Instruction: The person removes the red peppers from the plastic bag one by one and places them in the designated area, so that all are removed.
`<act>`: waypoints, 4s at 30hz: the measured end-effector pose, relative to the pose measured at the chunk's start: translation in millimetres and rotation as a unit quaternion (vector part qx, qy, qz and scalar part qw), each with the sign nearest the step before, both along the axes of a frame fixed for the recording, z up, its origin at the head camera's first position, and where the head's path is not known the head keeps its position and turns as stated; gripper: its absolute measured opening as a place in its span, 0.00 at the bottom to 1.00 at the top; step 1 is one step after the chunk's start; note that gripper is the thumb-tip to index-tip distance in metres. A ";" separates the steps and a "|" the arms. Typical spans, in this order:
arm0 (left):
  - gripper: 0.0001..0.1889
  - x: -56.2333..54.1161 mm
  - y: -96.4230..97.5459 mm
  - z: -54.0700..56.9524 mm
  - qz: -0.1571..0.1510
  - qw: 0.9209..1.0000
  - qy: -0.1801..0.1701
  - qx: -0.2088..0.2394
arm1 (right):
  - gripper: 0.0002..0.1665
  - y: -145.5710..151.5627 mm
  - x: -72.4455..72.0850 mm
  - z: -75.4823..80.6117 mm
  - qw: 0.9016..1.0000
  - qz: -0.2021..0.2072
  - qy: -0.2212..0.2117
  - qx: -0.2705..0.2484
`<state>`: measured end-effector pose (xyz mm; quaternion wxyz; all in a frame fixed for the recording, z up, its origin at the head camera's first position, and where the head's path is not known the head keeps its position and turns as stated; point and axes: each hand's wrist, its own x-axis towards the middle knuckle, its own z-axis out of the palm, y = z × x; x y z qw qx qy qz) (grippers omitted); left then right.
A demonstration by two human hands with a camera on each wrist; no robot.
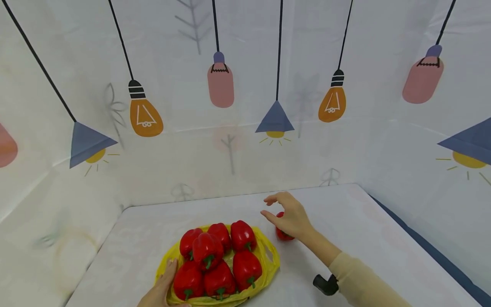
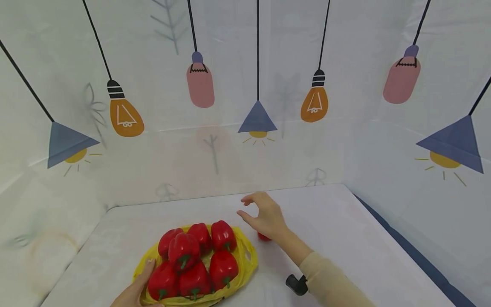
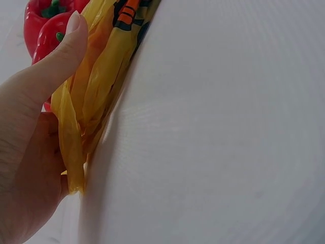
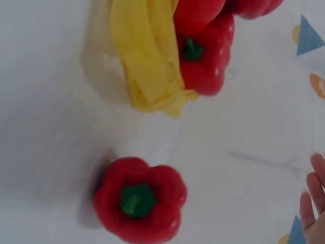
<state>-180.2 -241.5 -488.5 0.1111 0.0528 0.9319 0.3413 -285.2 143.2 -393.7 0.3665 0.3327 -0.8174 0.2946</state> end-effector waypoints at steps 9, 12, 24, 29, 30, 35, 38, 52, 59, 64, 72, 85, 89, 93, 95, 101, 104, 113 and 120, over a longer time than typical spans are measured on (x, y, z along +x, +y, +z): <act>0.65 2.3 -0.4 1.9 0.006 1.000 -0.011 -0.002 | 0.24 -23.9 16.6 16.8 0.996 0.091 -0.019 0.000; 0.66 2.6 0.9 2.1 0.013 1.000 -0.023 0.002 | 0.25 -30.4 19.9 19.4 0.993 0.116 -0.026 0.001; 0.65 4.1 2.8 3.2 0.018 1.000 -0.021 0.010 | 0.30 -63.2 24.8 24.3 0.985 0.155 -0.074 0.014; 0.66 5.1 3.7 2.5 0.019 1.000 -0.019 0.012 | 0.29 -79.4 23.7 23.0 0.976 0.193 -0.102 -0.001; 0.65 5.5 3.9 2.4 0.019 1.000 -0.017 0.011 | 0.29 -82.1 23.6 22.7 0.974 0.198 -0.108 -0.003; 0.65 6.1 4.7 2.8 0.025 0.999 -0.020 0.003 | 0.30 -93.2 26.0 23.0 0.971 0.203 -0.126 0.008; 0.63 5.9 5.1 3.0 0.027 0.999 -0.024 0.017 | 0.30 -99.5 27.6 22.1 0.968 0.205 -0.145 0.015; 0.65 3.7 -0.3 -1.1 0.013 1.000 -0.015 0.005 | 0.42 -139.1 32.9 7.8 0.917 0.104 -0.371 0.105; 0.65 0.5 -0.7 -2.9 0.012 0.999 -0.027 0.022 | 0.47 -148.1 24.6 -9.6 0.912 0.081 -0.382 0.124; 0.62 -1.7 -4.5 -7.7 -0.033 0.999 0.014 0.038 | 0.48 -152.8 22.9 -18.9 0.918 0.060 -0.362 0.150; 0.60 -3.6 -9.8 -12.4 -0.070 0.994 0.036 0.069 | 0.47 -157.1 22.5 -27.2 0.908 0.057 -0.379 0.167; 0.63 -12.3 -10.8 -17.5 -0.016 0.997 -0.048 0.053 | 0.45 -152.7 29.8 -30.0 0.918 0.066 -0.378 0.099; 0.64 -13.2 -12.2 -21.5 -0.002 0.997 -0.060 0.049 | 0.45 -143.4 34.0 -24.9 0.931 0.073 -0.351 0.067; 0.60 -13.7 -12.6 -19.3 -0.037 0.997 -0.027 0.059 | 0.44 -130.8 35.5 -19.0 0.950 0.074 -0.299 0.052; 0.59 -13.6 -12.6 -17.7 -0.052 0.997 -0.016 0.062 | 0.43 -124.9 35.5 -17.4 0.960 0.077 -0.266 0.042; 0.61 -17.7 -13.9 -21.5 -0.052 0.997 -0.028 0.052 | 0.44 -108.4 32.1 -14.4 0.980 0.095 -0.174 0.010; 0.60 -19.0 -14.9 -22.4 -0.065 0.996 -0.021 0.057 | 0.45 -100.7 30.1 -11.7 0.983 0.106 -0.149 0.003; 0.63 -19.0 -11.8 -23.6 -0.028 0.998 -0.049 0.033 | 0.49 -85.2 24.4 3.3 0.985 0.146 -0.094 -0.006; 0.62 -20.6 -13.7 -23.2 -0.041 0.997 -0.049 0.037 | 0.50 -75.8 25.9 12.3 0.981 0.164 -0.104 -0.017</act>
